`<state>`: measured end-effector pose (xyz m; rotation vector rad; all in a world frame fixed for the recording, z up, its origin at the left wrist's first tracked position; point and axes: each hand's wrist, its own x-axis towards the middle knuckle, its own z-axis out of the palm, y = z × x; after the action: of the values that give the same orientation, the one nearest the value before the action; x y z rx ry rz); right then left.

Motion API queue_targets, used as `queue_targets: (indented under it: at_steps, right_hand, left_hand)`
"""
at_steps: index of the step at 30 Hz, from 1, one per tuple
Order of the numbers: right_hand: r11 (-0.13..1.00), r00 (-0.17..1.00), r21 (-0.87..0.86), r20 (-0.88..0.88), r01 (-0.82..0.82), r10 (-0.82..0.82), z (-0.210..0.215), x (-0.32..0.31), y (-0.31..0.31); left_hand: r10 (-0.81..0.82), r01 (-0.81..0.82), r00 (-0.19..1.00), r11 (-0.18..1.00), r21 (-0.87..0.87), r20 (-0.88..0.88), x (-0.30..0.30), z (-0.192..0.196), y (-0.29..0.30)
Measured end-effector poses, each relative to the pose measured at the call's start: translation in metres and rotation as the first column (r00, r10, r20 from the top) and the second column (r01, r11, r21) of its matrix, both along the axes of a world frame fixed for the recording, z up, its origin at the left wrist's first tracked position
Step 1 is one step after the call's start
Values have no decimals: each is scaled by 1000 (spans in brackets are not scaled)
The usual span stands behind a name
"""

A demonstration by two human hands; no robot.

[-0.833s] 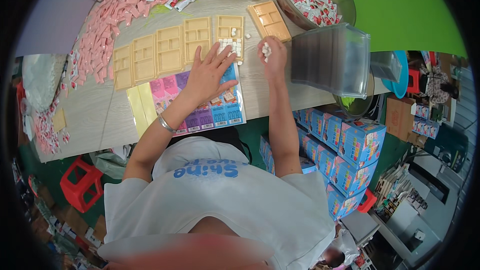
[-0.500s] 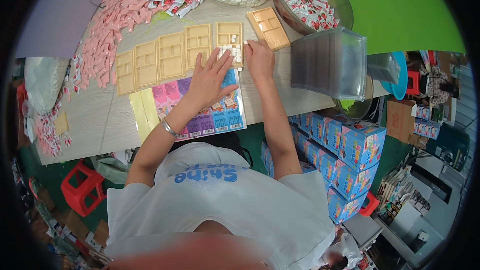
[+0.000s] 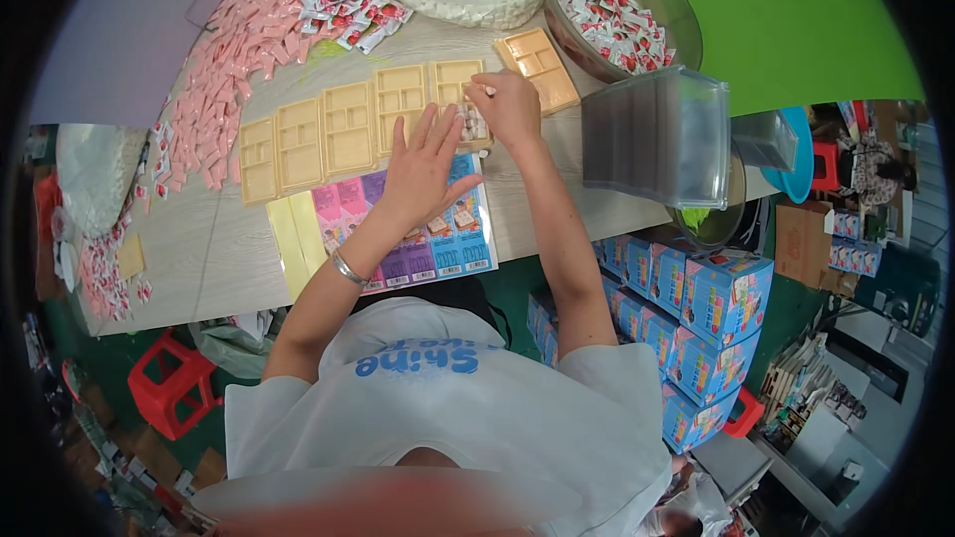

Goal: Packaging small white toy components into clear bags and then placing them inside themed cardboard sleeves.

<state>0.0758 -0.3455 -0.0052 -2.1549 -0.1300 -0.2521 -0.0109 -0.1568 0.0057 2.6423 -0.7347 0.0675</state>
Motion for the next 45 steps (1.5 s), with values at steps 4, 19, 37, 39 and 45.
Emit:
queue_targets:
  at_steps: [4,19,37,39,45]
  right_hand:
    - [889,997,-457,-59,18,-50,10,6,10]
    - [875,985,-482,-134,29,-107,2,18,9]
    - [836,990,-542,-137,-86,14,30,-14,7]
    - [830,992,-553,-125,-73,4,28,-17,7]
    - [993,986,63,-143,101,-91,5,-30,-17]
  left_hand:
    - [82,-82,997,996,25,-9,4,-10,14]
    - [109,-93,993,961,-260,48,60,-9,-2]
    - [107,-65,988,945,-321,113,65,-19,2]
    - [104,-60,988,939,-339,114,65,-19,1]
    - [33,33,976,955,-295,216,68,-18,-3]
